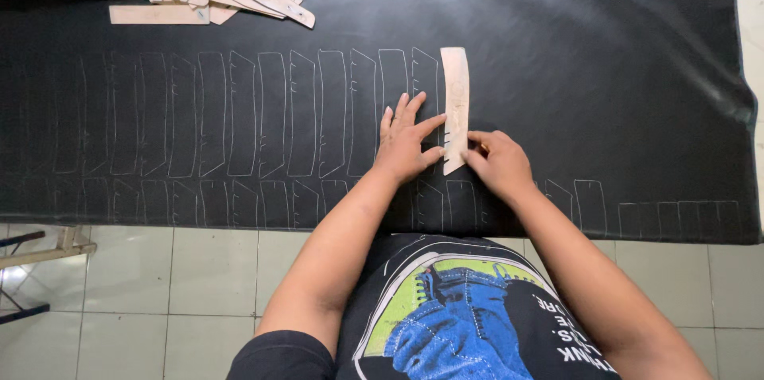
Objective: The person uses a wooden pattern and a pencil to trace multiple identical shapes onto a large black fabric laid on a table. The person repeatedly positions the pattern, traces its outline, and moves to the next position, creating a row of marked shapes.
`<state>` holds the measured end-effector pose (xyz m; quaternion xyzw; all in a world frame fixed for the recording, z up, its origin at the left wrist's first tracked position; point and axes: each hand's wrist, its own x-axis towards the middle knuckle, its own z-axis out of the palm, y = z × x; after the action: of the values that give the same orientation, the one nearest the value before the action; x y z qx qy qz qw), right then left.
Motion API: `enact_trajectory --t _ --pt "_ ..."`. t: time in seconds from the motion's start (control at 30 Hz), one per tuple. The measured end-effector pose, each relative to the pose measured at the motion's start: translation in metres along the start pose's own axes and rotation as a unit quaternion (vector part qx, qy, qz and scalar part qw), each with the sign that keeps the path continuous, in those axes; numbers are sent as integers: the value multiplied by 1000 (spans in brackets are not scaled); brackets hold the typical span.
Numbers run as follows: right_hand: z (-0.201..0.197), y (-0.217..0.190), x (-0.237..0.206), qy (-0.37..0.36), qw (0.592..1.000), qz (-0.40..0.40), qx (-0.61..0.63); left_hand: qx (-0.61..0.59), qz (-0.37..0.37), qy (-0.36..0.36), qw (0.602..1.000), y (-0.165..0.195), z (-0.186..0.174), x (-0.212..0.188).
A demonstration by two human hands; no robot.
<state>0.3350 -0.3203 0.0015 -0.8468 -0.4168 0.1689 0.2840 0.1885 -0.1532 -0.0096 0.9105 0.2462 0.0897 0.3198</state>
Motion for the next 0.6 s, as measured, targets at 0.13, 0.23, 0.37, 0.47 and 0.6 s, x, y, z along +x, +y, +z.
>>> enact_trajectory --t 0.13,0.23,0.37,0.47,0.6 --pt "-7 6 -9 -28 999 -31 5 4 -1 7 1000 4 0 -2" --pt "-6 6 -10 -32 999 -19 13 5 -8 5 1000 5 -1 -2" --pt "-8 6 -8 -54 998 6 12 10 -5 6 1000 3 0 -1" --pt "-9 8 -9 -64 998 4 16 8 -8 3 1000 3 1 0" --pt "-9 10 -7 -69 997 8 17 4 -12 -3 1000 3 3 1"
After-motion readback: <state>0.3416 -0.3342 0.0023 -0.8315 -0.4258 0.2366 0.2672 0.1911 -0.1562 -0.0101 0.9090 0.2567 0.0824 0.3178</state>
